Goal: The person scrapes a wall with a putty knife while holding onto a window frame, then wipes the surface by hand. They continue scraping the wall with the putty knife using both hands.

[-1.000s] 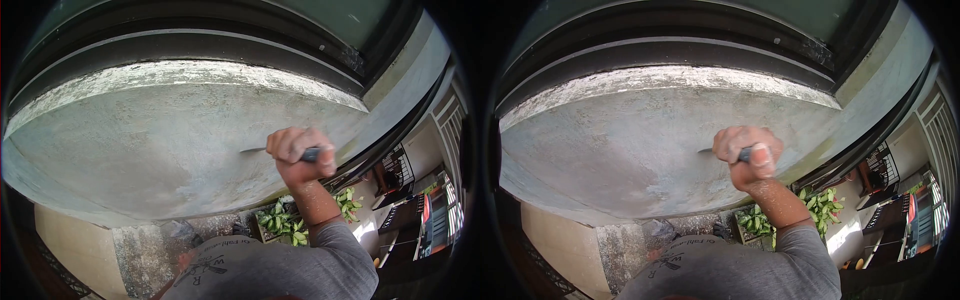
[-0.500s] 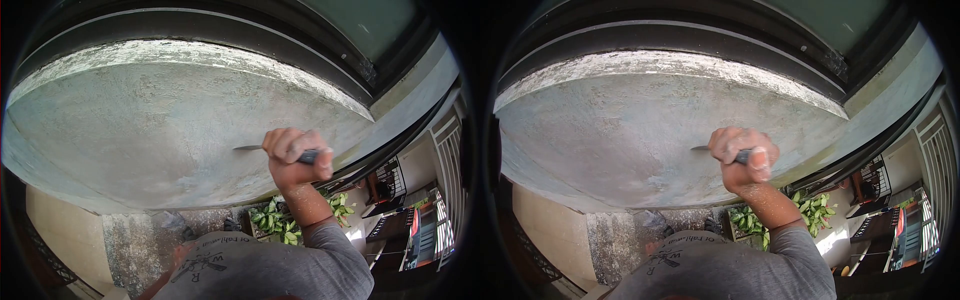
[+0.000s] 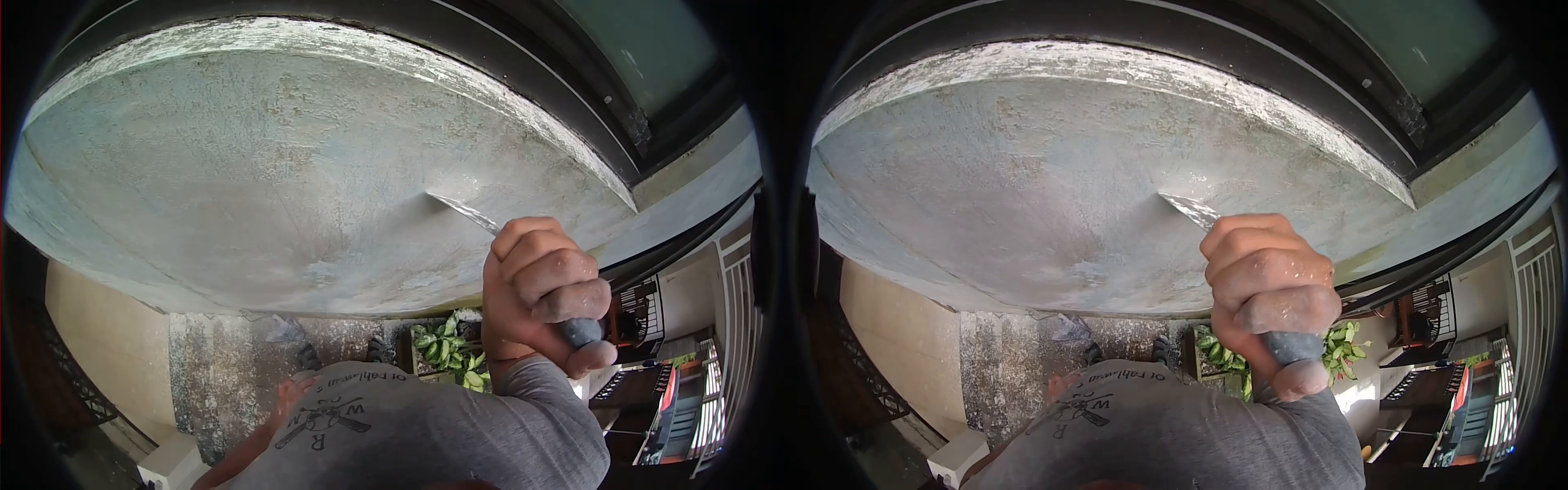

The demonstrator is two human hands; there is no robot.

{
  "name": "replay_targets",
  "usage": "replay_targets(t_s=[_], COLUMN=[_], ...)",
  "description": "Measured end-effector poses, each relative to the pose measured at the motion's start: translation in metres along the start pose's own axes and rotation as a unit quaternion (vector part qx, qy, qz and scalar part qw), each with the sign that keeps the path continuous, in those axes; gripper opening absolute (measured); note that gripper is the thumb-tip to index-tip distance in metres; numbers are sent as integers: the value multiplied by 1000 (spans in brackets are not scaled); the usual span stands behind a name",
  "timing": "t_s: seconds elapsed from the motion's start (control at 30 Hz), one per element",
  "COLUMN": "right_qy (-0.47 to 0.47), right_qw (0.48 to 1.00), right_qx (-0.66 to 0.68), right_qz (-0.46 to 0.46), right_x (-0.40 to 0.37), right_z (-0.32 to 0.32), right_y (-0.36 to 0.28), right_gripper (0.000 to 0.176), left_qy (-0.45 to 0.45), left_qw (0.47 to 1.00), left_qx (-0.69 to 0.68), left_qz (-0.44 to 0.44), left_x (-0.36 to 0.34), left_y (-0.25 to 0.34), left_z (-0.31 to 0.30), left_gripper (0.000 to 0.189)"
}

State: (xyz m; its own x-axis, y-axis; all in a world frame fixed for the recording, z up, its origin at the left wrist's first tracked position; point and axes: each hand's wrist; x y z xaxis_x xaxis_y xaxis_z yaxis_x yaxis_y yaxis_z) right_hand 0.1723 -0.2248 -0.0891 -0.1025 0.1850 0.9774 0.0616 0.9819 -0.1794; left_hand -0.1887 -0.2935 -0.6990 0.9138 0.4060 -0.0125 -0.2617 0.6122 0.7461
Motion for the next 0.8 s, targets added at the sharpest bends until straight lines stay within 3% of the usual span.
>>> replay_targets(t_s=[0.1,0.13,0.17,0.23,0.27,0.3,0.33,0.37,0.43,0.47,0.53,0.6,0.63,0.67,0.77,0.8], right_qy=[-50,-31,-11,141,160,94,86,77,51,25,37,61,167,163,72,66], right_qw=[998,999,997,976,974,988,992,995,997,997,995,994,967,968,992,994], right_qx=[-38,-20,-1,52,70,79,56,34,50,65,90,41,51,54,101,20], right_qz=[-12,30,72,156,142,98,72,45,34,24,35,80,188,180,27,91], right_x=[-22,-24,-26,-4,12,32,44,55,75,82,75,48,45,49,57,41], right_z=[22,13,3,-24,-33,-36,-33,-30,-31,-30,-31,-36,-23,-19,-14,-18], right_y=[-1,-4,-8,-12,-18,-25,-35,-45,-70,-77,-61,-6,-5,-10,-37,-6], right_gripper=[70,68,66,67,68,68,67,67,66,65,59,59,62,62,69,68], left_qy=[-90,-108,-52,-4,-9,-11,-14,-45,-77,-115,-152,-52,-20,-10,-9,-9], left_qw=[987,981,995,998,995,994,992,997,990,971,935,982,990,995,998,998], left_qx=[-101,-123,-82,-32,-35,-36,-38,-55,-69,-194,-316,-182,-133,-95,-47,-39], left_qz=[91,108,28,-62,-91,-105,-119,-9,99,80,58,-11,-34,-41,-50,-52], left_x=[29,31,30,24,34,39,44,48,53,57,58,49,47,46,38,35], left_y=[-2,0,16,55,73,76,78,72,65,61,54,41,32,33,37,40], left_z=[-7,-3,8,25,35,42,48,51,50,47,41,24,17,14,13,13], left_gripper=[71,71,76,82,87,91,94,88,82,80,78,86,89,88,87,86])
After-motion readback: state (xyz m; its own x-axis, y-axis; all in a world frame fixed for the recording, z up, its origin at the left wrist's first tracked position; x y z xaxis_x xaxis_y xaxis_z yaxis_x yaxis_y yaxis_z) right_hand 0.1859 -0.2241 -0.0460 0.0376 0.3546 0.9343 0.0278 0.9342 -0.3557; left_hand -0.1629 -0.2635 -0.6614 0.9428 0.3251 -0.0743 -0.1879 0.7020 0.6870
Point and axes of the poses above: each hand's wrist, its own x-axis towards the middle knuckle, its own z-axis out of the palm, y = z × x, and after that the axes turned 15 degrees about x, right-handed
